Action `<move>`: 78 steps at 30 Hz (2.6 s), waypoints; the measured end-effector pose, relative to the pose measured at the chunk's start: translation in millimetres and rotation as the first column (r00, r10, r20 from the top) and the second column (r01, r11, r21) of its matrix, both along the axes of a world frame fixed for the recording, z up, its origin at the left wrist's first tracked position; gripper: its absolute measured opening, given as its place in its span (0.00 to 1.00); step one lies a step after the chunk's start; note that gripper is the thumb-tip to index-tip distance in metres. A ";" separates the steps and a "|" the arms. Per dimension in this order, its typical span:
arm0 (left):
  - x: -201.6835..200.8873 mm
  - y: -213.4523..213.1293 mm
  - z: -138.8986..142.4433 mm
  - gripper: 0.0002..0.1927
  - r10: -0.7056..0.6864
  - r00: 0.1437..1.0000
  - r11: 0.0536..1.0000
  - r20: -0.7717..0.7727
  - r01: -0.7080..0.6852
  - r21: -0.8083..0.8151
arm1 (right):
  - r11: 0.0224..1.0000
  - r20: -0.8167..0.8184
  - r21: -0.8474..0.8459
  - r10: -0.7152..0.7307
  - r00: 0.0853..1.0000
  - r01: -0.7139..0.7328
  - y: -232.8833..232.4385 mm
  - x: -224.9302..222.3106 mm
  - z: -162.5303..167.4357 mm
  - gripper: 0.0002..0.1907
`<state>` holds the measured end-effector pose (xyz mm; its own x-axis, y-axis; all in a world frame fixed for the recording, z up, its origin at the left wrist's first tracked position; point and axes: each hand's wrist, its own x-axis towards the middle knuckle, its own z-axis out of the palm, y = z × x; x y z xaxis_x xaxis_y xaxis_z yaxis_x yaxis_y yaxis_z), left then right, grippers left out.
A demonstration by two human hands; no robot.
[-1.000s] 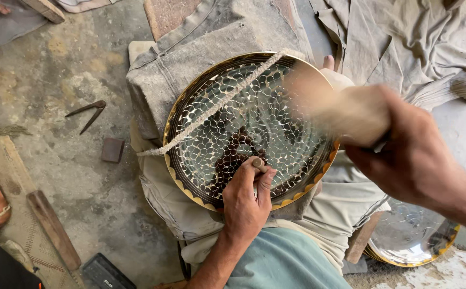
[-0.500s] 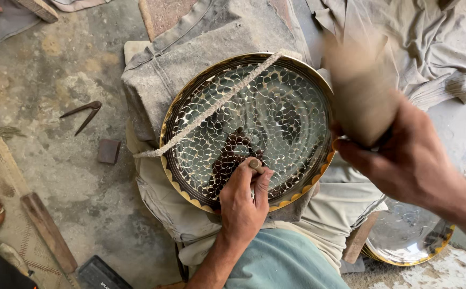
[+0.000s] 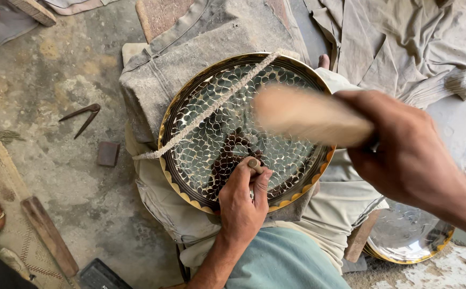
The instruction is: The person uses a wooden mallet to repeatedly strike a small metal punch held against a round metal plate, creating a textured pattern. The plate is secured with a rope and rests on a cloth-covered surface.
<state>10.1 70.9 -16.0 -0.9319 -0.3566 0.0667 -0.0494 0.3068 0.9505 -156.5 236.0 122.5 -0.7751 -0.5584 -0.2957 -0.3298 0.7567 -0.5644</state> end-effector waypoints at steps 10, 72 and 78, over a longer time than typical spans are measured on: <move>0.6 -0.4 1.0 0.10 -0.014 1.000 1.000 0.008 0.014 -0.021 | 0.950 -0.134 0.312 0.020 0.991 0.023 7.2 8.8 -3.0 0.26; 4.6 6.0 3.3 0.10 0.042 0.998 0.999 0.044 -0.042 -0.013 | 0.680 -0.423 0.713 0.611 0.670 -0.170 -12.3 8.1 10.6 0.29; 4.9 6.2 2.6 0.08 0.017 0.999 1.000 0.051 -0.018 0.025 | 0.736 -0.387 0.652 0.532 0.753 -0.184 -9.6 6.4 7.8 0.25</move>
